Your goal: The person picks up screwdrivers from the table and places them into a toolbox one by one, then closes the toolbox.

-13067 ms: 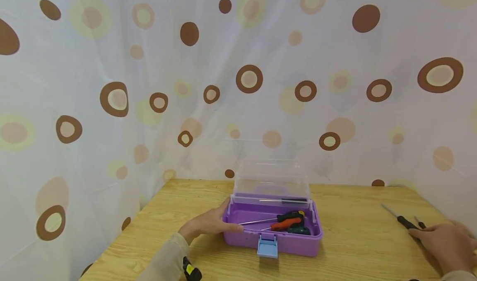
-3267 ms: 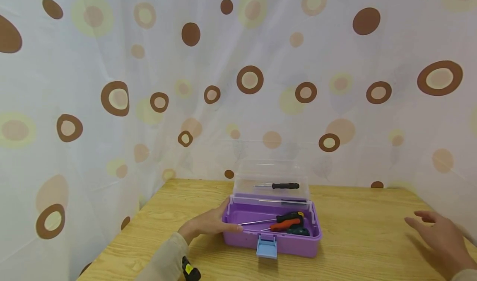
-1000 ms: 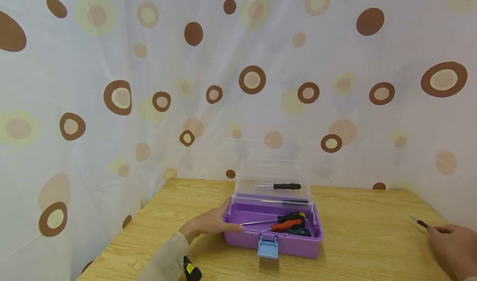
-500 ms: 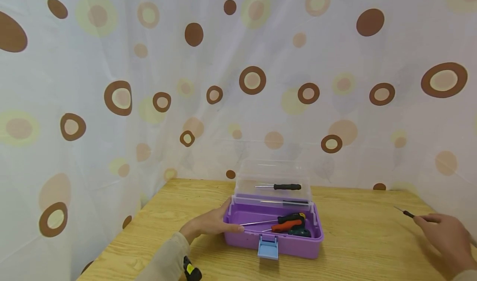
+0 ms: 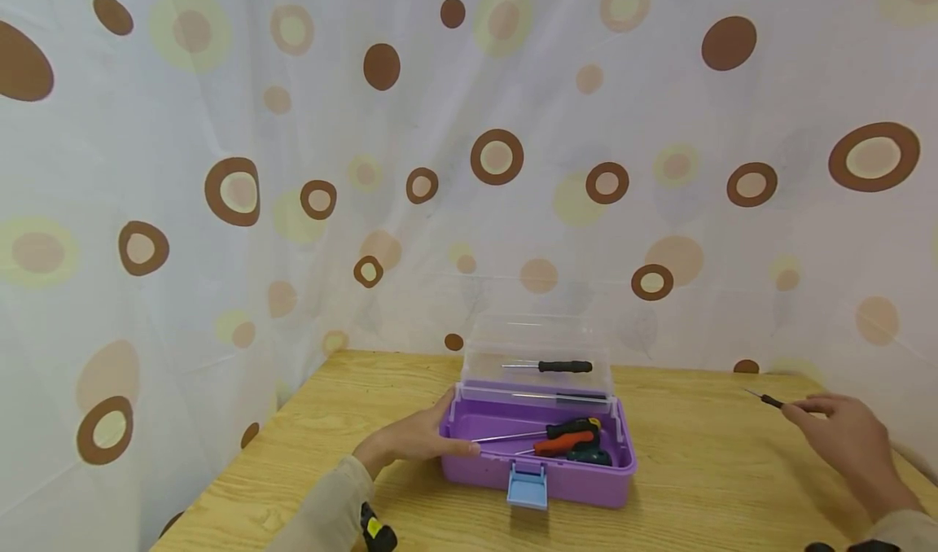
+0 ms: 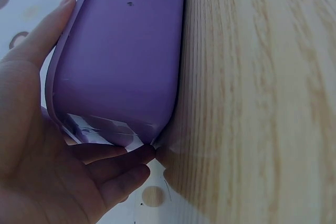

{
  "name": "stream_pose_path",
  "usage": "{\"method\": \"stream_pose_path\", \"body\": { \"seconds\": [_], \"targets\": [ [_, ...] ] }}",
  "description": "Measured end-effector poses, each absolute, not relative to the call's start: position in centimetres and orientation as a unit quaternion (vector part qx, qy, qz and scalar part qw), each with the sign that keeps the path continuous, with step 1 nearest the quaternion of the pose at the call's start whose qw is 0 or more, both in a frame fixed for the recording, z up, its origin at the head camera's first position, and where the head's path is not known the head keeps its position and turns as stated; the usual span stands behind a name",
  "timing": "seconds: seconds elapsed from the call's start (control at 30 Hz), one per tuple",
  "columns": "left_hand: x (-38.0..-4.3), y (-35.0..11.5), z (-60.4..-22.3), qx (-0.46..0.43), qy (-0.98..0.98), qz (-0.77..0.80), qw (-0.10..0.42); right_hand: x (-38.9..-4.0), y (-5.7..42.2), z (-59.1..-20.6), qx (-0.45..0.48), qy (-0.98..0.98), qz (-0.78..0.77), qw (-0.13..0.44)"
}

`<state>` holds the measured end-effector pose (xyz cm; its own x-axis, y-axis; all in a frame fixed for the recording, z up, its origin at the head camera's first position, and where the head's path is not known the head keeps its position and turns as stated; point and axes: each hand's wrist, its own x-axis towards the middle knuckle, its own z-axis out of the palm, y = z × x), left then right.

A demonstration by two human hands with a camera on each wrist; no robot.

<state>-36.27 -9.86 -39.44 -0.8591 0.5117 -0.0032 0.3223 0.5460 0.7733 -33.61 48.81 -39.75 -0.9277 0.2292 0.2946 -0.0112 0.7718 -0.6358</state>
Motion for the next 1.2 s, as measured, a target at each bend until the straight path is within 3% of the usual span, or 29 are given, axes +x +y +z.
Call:
{"method": "stream_pose_path", "body": {
  "seconds": [0.67, 1.2],
  "targets": [
    [-36.5, -9.8, -39.5, 0.253, 0.866, 0.416, 0.115, -34.2, 44.6, -37.0, 0.054, -0.937, 0.284, 0.198],
    [-36.4, -9.8, -39.5, 0.241, 0.871, 0.412, 0.113, -35.3, 39.5, -35.9, 0.115, -0.929, 0.308, 0.169]
  ]
}}
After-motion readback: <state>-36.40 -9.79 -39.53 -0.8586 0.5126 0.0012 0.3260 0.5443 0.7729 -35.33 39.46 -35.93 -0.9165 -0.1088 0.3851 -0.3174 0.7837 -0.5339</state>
